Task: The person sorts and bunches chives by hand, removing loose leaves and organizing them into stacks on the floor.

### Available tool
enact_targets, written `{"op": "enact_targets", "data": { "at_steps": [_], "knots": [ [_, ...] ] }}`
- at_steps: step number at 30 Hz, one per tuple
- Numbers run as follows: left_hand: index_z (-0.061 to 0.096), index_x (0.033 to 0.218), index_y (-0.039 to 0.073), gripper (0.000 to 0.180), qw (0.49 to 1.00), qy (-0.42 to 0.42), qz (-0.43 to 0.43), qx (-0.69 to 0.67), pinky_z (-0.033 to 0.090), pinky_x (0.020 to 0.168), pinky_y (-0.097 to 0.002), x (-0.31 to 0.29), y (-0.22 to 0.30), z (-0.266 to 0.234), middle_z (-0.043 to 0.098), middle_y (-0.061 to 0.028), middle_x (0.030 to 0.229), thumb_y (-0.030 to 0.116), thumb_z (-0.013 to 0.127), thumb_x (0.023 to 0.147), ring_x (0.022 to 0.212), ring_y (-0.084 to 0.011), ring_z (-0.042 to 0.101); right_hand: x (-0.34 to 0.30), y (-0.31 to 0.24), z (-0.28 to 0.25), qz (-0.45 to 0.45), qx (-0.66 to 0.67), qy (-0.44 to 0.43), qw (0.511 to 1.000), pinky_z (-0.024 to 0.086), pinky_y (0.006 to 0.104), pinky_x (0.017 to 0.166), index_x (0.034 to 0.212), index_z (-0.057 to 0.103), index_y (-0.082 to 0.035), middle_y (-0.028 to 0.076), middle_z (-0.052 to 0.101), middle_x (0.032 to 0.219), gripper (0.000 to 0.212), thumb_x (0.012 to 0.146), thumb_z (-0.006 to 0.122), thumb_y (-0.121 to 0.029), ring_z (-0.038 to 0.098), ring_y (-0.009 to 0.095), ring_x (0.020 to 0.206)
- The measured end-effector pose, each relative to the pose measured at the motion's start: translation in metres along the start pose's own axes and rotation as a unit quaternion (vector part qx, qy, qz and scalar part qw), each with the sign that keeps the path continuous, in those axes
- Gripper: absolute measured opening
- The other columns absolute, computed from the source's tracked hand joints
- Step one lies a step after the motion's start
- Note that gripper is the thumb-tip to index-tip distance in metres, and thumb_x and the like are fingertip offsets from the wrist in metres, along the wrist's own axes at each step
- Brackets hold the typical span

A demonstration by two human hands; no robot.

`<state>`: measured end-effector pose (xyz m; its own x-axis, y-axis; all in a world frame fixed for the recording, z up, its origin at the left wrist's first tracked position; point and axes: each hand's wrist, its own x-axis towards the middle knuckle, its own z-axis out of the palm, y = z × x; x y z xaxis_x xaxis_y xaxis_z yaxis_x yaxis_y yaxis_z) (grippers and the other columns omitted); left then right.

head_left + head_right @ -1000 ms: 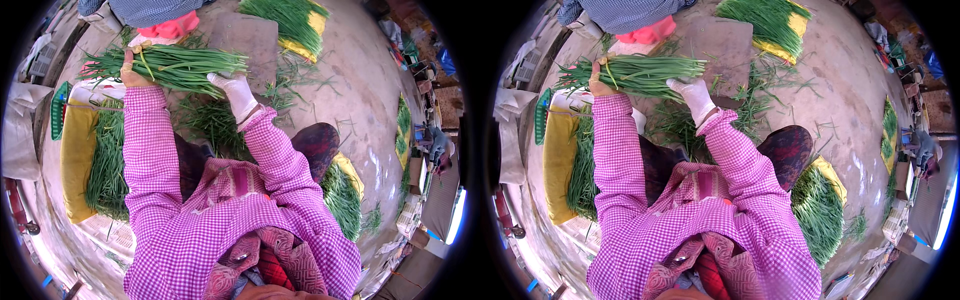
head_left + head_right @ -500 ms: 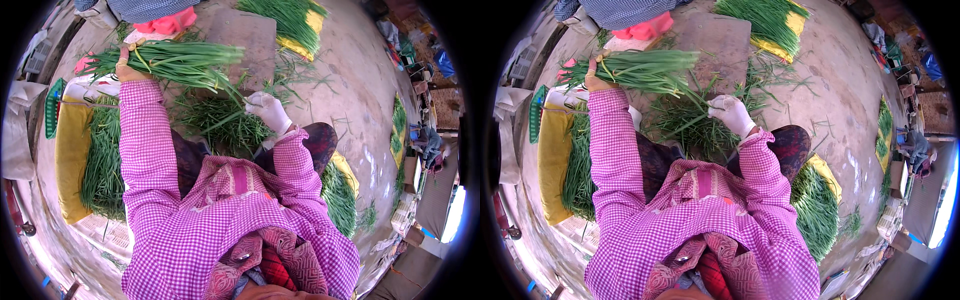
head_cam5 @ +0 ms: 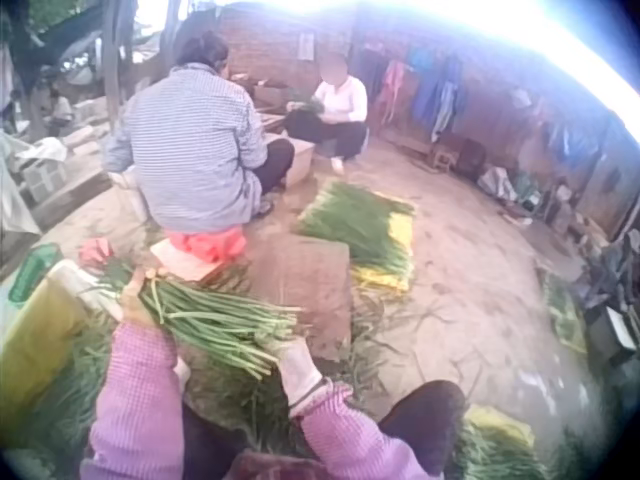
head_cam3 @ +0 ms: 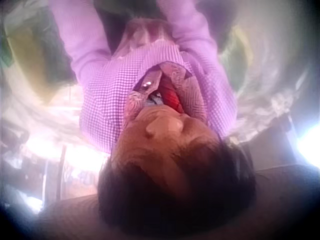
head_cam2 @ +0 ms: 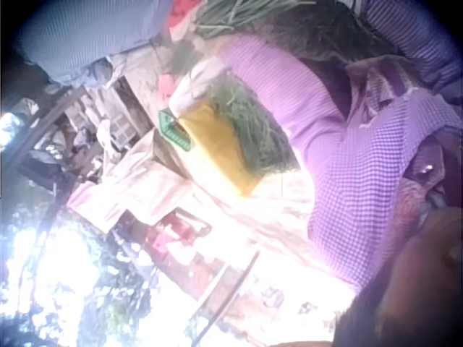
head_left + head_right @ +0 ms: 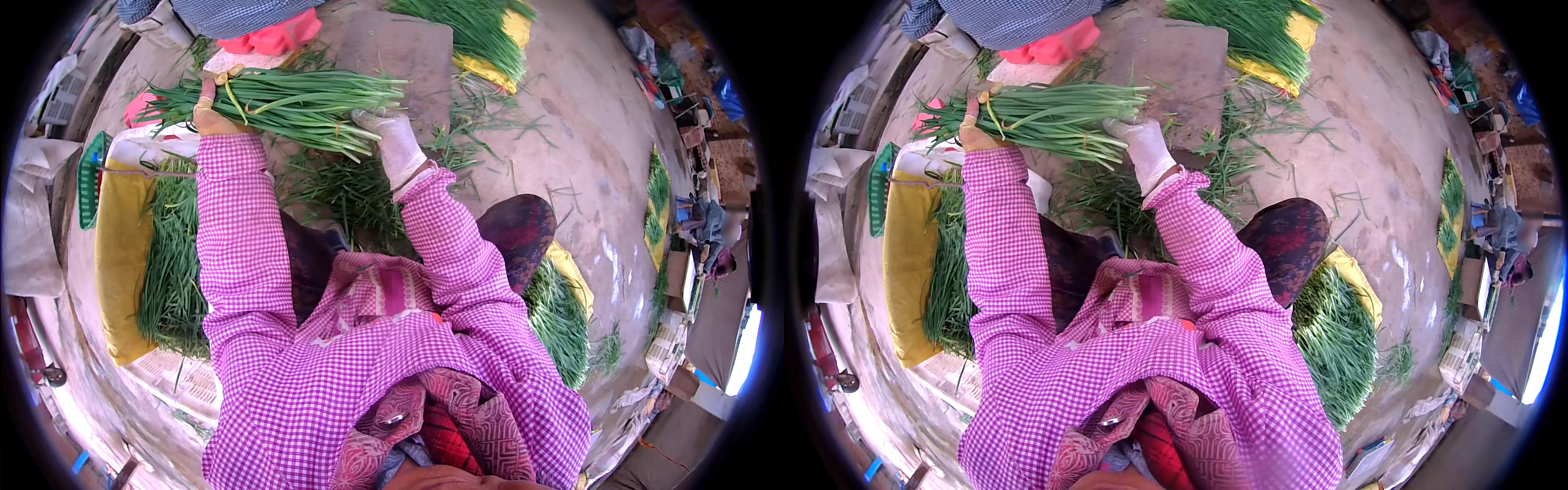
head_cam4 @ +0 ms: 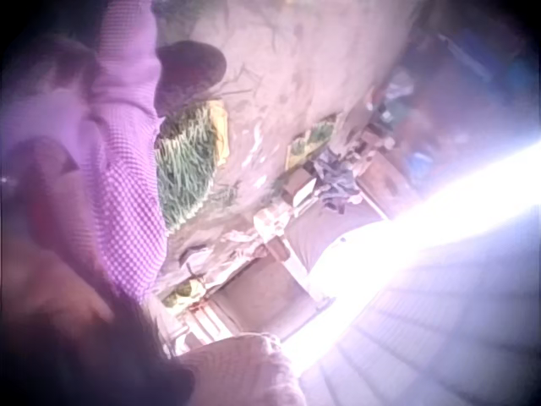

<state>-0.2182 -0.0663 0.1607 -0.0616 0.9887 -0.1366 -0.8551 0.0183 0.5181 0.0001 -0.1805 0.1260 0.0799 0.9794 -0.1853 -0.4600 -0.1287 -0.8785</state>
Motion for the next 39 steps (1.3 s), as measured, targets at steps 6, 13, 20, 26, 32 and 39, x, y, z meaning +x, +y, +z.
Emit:
{"op": "enact_targets", "data": {
  "at_steps": [6,13,20,26,32,39],
  "knots": [
    [0.05,0.082,0.007,0.02,0.991,-0.109,-0.059,-0.042,0.042,0.09,-0.0476,0.019,0.015,-0.031,0.054,-0.0121,0.102,0.025,0.044,0.09,0.096,-0.0289,0.052,-0.003,0.024,-0.094,-0.036,-0.214,0.054,0.975,0.043,0.0282,0.083,0.091,0.068,-0.002,0.004,0.068,0.094,0.018,0.083,0.06,-0.015,0.06,0.014,0.09],
    [0.057,0.103,0.006,0.032,0.996,0.077,-0.026,0.021,0.034,0.098,-0.0552,0.038,0.019,-0.04,0.056,-0.0158,0.118,0.03,0.037,0.094,0.109,-0.0349,0.051,-0.011,-0.016,-0.062,-0.054,-0.153,-0.004,0.987,0.041,0.0271,0.087,0.113,0.059,-0.002,0.004,0.061,0.107,0.032,0.087,0.058,-0.022,0.057,0.015,0.099],
    [0.056,0.1,0.001,0.029,0.931,-0.272,-0.19,-0.154,0.039,0.095,-0.0532,0.057,0.014,-0.084,0.057,-0.0183,0.114,0.025,0.041,0.091,0.104,-0.0365,0.053,0.005,-0.021,0.004,-0.015,0.01,-0.082,0.996,0.048,0.0276,0.081,0.114,0.055,0.003,0.01,0.063,0.104,0.033,0.089,0.057,-0.018,0.061,0.016,0.091],
    [0.06,0.094,0.002,0.025,0.997,0.02,-0.068,0.044,0.048,0.083,-0.0474,0.007,0.002,-0.017,0.064,-0.0142,0.096,0.022,0.046,0.091,0.087,-0.0301,0.06,0.002,0.002,-0.009,-0.009,-0.009,-0.014,1.0,0.05,0.0272,0.074,0.101,0.062,0.003,0.007,0.065,0.093,0.021,0.083,0.06,-0.007,0.062,0.014,0.08],
    [0.056,0.088,0.004,0.023,0.996,0.049,-0.048,0.052,0.051,0.073,-0.0432,-0.005,-0.003,-0.002,0.061,-0.015,0.099,0.023,0.045,0.091,0.083,-0.0279,0.059,-0.016,0.011,-0.068,-0.046,-0.005,0.079,0.996,0.046,0.0238,0.073,0.082,0.065,0.003,0.006,0.066,0.08,0.01,0.076,0.061,-0.004,0.06,0.012,0.071],
    [0.053,0.083,0.005,0.022,1.0,-0.017,-0.017,0.007,0.05,0.074,-0.0416,0.006,0.008,-0.018,0.059,-0.0168,0.099,0.023,0.044,0.091,0.083,-0.029,0.057,-0.022,-0.012,-0.074,-0.178,-0.21,0.133,0.952,0.045,0.0269,0.085,0.104,0.065,-0.006,0.01,0.062,0.108,0.027,0.081,0.066,-0.02,0.058,0.015,0.101]
  ]
}}
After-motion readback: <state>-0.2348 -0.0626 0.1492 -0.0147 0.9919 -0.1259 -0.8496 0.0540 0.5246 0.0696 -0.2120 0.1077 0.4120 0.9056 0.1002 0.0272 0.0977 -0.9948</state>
